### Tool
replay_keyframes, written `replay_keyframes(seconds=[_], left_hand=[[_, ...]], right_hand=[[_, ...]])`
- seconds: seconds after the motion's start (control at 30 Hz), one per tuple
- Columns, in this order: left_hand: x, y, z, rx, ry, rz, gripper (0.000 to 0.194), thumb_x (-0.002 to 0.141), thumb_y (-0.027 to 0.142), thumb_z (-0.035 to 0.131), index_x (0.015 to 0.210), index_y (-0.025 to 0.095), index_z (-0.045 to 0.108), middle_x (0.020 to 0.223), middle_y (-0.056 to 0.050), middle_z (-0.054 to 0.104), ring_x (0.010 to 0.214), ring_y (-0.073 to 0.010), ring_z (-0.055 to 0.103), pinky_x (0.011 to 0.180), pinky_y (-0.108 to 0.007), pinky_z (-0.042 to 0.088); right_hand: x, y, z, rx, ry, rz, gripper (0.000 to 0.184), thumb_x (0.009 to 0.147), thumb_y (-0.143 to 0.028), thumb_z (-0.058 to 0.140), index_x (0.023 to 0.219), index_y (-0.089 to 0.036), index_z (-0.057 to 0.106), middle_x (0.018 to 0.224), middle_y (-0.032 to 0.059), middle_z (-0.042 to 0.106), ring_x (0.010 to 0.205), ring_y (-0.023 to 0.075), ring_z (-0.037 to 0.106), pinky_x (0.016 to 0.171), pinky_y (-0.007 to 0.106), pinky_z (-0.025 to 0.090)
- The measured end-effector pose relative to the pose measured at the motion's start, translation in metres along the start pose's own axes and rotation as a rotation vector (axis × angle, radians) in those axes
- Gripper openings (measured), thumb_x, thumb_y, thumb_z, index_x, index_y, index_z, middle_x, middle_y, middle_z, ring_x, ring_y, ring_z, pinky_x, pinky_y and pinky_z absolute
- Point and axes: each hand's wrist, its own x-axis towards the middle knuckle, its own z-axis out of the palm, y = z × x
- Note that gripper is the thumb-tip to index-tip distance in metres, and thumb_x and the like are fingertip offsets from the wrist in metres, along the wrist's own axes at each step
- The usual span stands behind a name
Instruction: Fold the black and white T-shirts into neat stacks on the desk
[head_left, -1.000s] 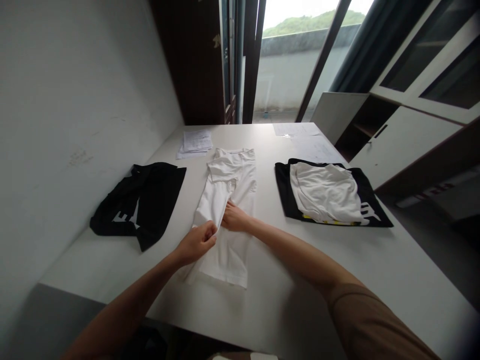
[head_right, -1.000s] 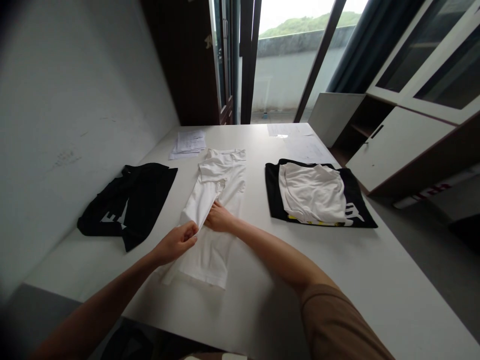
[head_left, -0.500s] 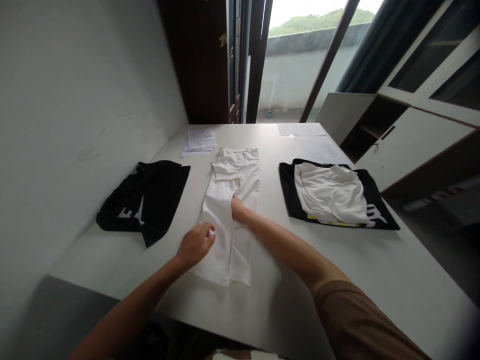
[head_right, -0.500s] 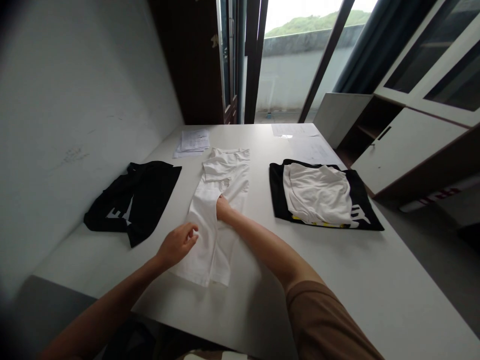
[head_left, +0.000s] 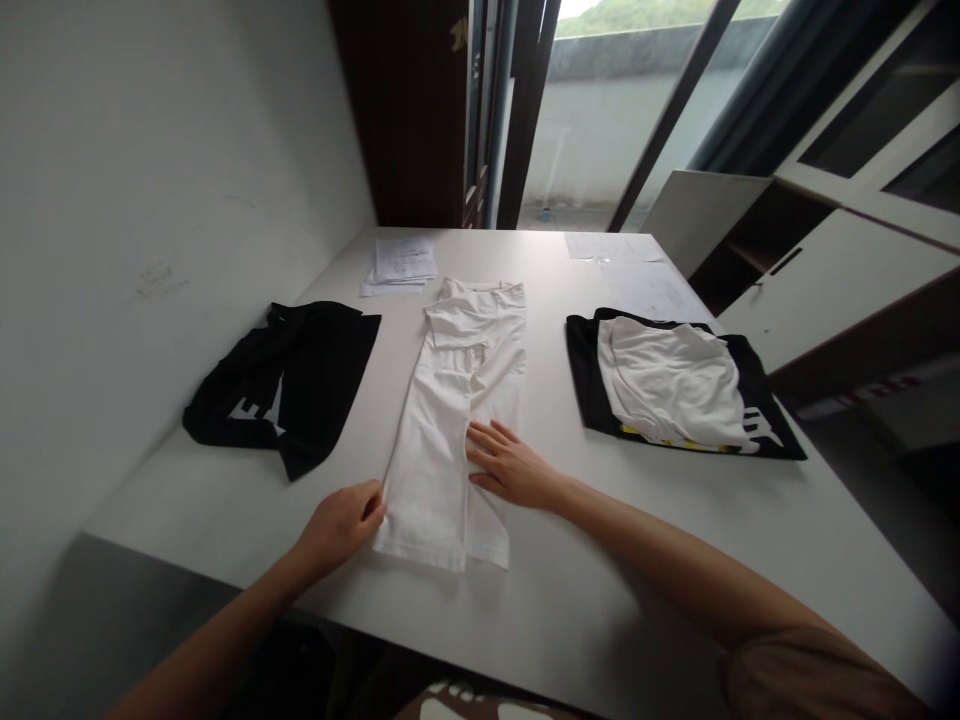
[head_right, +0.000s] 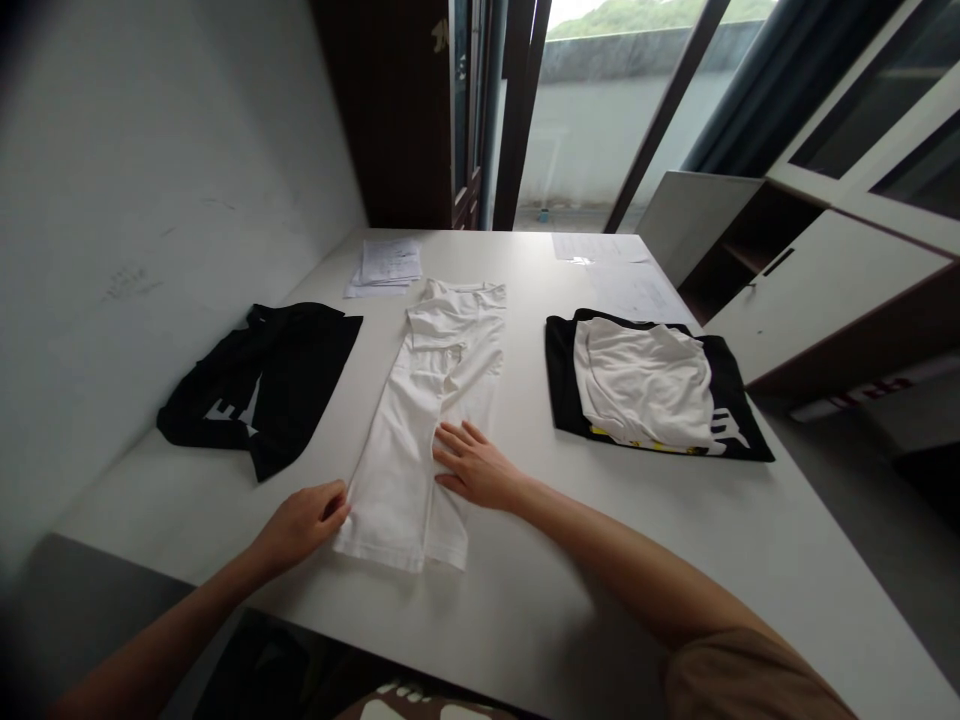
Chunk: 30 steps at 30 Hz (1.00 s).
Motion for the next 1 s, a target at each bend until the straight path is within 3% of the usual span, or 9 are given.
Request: replay_keyframes(seconds=[0.1,0.2,0.27,0.37,0.5,0.63,0.77,0.9,1.0], left_hand=[[0.0,-0.007,-0.004,0.026,-0.009,0.039,0.016,0.092,0.028,0.052,0.077,0.023,0.052,0.074,0.0,0.061,0.069,-0.0183,0.056,0.063,-0.03,0.034],[0.009,-0.02,-0.008,0.044,0.08,0.188,0.01,0.091,0.02,0.051,0.089,0.023,0.06,0.088,-0.003,0.065,0.083,-0.0207,0.061,0.074,-0.031,0.045],[0.017,-0.03,-0.011,0.081,0.141,0.352,0.029,0.087,0.008,0.049,0.107,0.023,0.064,0.105,-0.006,0.066,0.1,-0.0229,0.061,0.09,-0.036,0.049],[0.03,-0.044,-0.017,0.144,0.126,0.603,0.052,0.084,0.0,0.052,0.128,0.025,0.063,0.137,-0.009,0.058,0.129,-0.0265,0.053,0.11,-0.045,0.044],[0.041,-0.048,-0.022,0.181,0.093,0.779,0.05,0.089,0.009,0.065,0.135,0.03,0.062,0.161,-0.008,0.039,0.149,-0.0311,0.035,0.118,-0.051,0.041],[0.049,-0.042,-0.016,0.206,0.178,0.857,0.027,0.093,0.012,0.064,0.116,0.026,0.07,0.154,-0.008,0.049,0.145,-0.0289,0.042,0.117,-0.049,0.043],[0.054,-0.037,-0.011,0.176,0.24,0.919,0.018,0.098,0.011,0.057,0.101,0.022,0.07,0.145,-0.006,0.061,0.139,-0.0241,0.051,0.119,-0.045,0.041],[0.052,-0.03,-0.017,-0.01,0.113,0.865,0.023,0.103,0.015,0.049,0.111,0.023,0.069,0.137,-0.005,0.068,0.14,-0.022,0.052,0.125,-0.046,0.031],[0.046,-0.022,-0.026,-0.216,-0.034,0.781,0.029,0.105,0.019,0.045,0.118,0.026,0.07,0.119,-0.004,0.075,0.127,-0.0213,0.062,0.125,-0.045,0.028]], right_hand=[[-0.017,-0.005,-0.004,0.055,0.014,-0.031,0.042,0.103,-0.036,0.053,0.144,-0.03,0.059,0.157,0.01,0.047,0.149,0.0263,0.039,0.127,0.053,0.025],[-0.041,-0.007,-0.017,0.107,0.0,-0.08,0.04,0.1,-0.021,0.05,0.136,-0.031,0.064,0.153,0.007,0.053,0.145,0.0219,0.045,0.125,0.049,0.031],[-0.056,-0.008,-0.028,0.123,-0.028,-0.098,0.041,0.095,-0.015,0.052,0.131,-0.028,0.066,0.153,0.0069,0.053,0.146,0.0217,0.044,0.125,0.049,0.032],[-0.071,-0.012,-0.034,0.091,-0.057,-0.1,0.045,0.088,-0.019,0.061,0.134,-0.021,0.063,0.157,0.0109,0.047,0.149,0.0258,0.038,0.126,0.052,0.028],[-0.07,-0.017,-0.018,-0.016,0.003,-0.111,0.054,0.092,-0.035,0.066,0.144,-0.022,0.057,0.158,0.0142,0.045,0.15,0.0304,0.035,0.126,0.059,0.02],[-0.053,-0.005,0.0,-0.082,0.093,-0.106,0.042,0.098,-0.03,0.061,0.139,-0.024,0.062,0.153,0.0123,0.052,0.145,0.0283,0.042,0.122,0.052,0.033],[-0.041,0.006,-0.003,0.021,0.112,-0.154,0.027,0.101,-0.025,0.055,0.124,-0.025,0.069,0.137,0.0078,0.066,0.138,0.0253,0.052,0.117,0.045,0.04],[-0.048,0.002,-0.012,0.354,0.175,-0.06,0.028,0.101,-0.021,0.045,0.118,-0.022,0.068,0.118,0.0076,0.073,0.118,0.0213,0.065,0.108,0.039,0.046],[-0.057,-0.003,-0.014,0.584,0.187,0.192,0.027,0.102,-0.028,0.044,0.107,-0.02,0.07,0.094,0.0041,0.073,0.087,0.0178,0.068,0.08,0.029,0.052]])
